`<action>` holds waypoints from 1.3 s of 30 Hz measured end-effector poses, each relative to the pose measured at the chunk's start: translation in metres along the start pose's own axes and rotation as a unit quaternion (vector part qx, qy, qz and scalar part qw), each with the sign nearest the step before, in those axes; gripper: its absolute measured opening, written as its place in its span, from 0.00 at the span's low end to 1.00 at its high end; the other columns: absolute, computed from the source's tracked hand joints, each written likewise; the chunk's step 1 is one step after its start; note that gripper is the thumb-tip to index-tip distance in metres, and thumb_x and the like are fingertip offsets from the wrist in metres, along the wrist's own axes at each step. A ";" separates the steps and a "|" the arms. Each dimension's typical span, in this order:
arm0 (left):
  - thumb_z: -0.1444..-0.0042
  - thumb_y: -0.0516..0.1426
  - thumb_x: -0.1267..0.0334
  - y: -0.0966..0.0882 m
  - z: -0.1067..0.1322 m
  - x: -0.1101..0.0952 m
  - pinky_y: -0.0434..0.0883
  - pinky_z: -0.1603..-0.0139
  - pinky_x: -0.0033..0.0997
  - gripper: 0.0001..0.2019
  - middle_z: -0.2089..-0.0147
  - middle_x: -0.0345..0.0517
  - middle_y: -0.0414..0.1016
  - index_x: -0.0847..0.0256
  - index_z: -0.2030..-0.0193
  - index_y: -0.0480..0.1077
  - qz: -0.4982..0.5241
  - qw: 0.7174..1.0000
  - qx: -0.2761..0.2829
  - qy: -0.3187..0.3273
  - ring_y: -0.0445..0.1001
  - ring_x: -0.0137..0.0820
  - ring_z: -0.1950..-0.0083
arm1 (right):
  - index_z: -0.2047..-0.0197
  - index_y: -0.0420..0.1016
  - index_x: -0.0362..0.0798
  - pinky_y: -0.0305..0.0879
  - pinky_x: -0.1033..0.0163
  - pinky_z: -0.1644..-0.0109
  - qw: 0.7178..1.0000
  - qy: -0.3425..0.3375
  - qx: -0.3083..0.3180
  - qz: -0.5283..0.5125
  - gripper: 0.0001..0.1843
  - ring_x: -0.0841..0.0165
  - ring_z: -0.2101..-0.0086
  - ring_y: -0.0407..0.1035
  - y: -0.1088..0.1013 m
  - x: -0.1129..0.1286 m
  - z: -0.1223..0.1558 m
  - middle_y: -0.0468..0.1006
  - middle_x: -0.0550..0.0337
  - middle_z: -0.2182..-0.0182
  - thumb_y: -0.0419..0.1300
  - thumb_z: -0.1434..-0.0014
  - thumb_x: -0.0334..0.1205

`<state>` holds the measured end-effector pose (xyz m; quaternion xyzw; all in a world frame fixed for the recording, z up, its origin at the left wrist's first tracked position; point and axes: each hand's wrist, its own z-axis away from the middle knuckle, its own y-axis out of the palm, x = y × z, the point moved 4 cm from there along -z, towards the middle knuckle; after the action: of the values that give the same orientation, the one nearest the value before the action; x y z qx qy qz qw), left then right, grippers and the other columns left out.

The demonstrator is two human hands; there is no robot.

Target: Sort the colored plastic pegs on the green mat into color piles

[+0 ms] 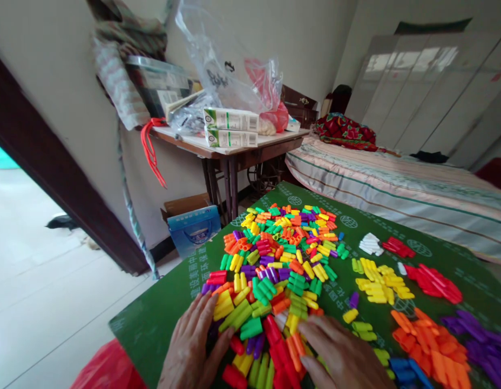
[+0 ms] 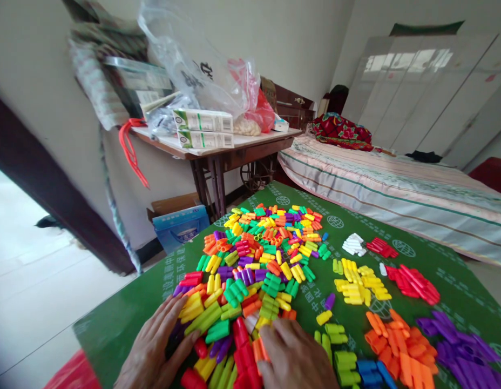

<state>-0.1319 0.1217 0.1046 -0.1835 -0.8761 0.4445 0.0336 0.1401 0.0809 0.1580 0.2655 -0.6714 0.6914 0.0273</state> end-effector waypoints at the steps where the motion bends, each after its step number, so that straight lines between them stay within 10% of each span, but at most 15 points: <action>1: 0.43 0.52 0.45 0.000 0.000 0.000 0.74 0.49 0.43 0.30 0.44 0.55 0.72 0.60 0.39 0.59 -0.001 1.000 0.001 0.000 0.71 0.44 0.42 | 0.44 0.70 0.60 0.68 0.55 0.45 1.000 -0.016 0.000 0.012 0.19 0.60 0.46 0.67 0.001 0.007 -0.020 0.73 0.56 0.46 0.56 0.39 0.40; 6: 0.42 0.52 0.47 -0.002 0.000 -0.002 0.75 0.51 0.42 0.28 0.45 0.56 0.73 0.62 0.40 0.59 -0.007 1.000 -0.012 0.003 0.71 0.44 0.43 | 0.39 0.66 0.52 0.60 0.45 0.39 0.998 -0.012 -0.026 0.054 0.27 0.50 0.39 0.56 0.011 0.040 -0.078 0.63 0.47 0.38 0.60 0.42 0.45; 21: 0.48 0.56 0.46 0.001 0.004 -0.004 0.69 0.44 0.48 0.42 0.32 0.55 0.58 0.55 0.30 0.45 0.025 0.999 0.038 -0.030 0.61 0.48 0.35 | 0.43 0.71 0.52 0.64 0.50 0.41 0.998 -0.006 -0.036 0.047 0.21 0.54 0.44 0.64 0.024 0.039 -0.071 0.69 0.50 0.42 0.59 0.41 0.41; 39: 0.44 0.55 0.48 0.005 0.005 -0.002 0.69 0.43 0.46 0.34 0.35 0.55 0.63 0.58 0.34 0.52 0.042 0.997 0.028 -0.055 0.62 0.46 0.35 | 0.50 0.75 0.48 0.57 0.47 0.38 0.998 -0.012 -0.055 0.016 0.17 0.54 0.43 0.62 0.028 0.020 -0.077 0.73 0.51 0.46 0.59 0.40 0.46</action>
<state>-0.1295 0.1202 0.0976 -0.1940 -0.8554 0.4795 -0.0279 0.0866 0.1444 0.1434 0.2616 -0.7126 0.6506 0.0227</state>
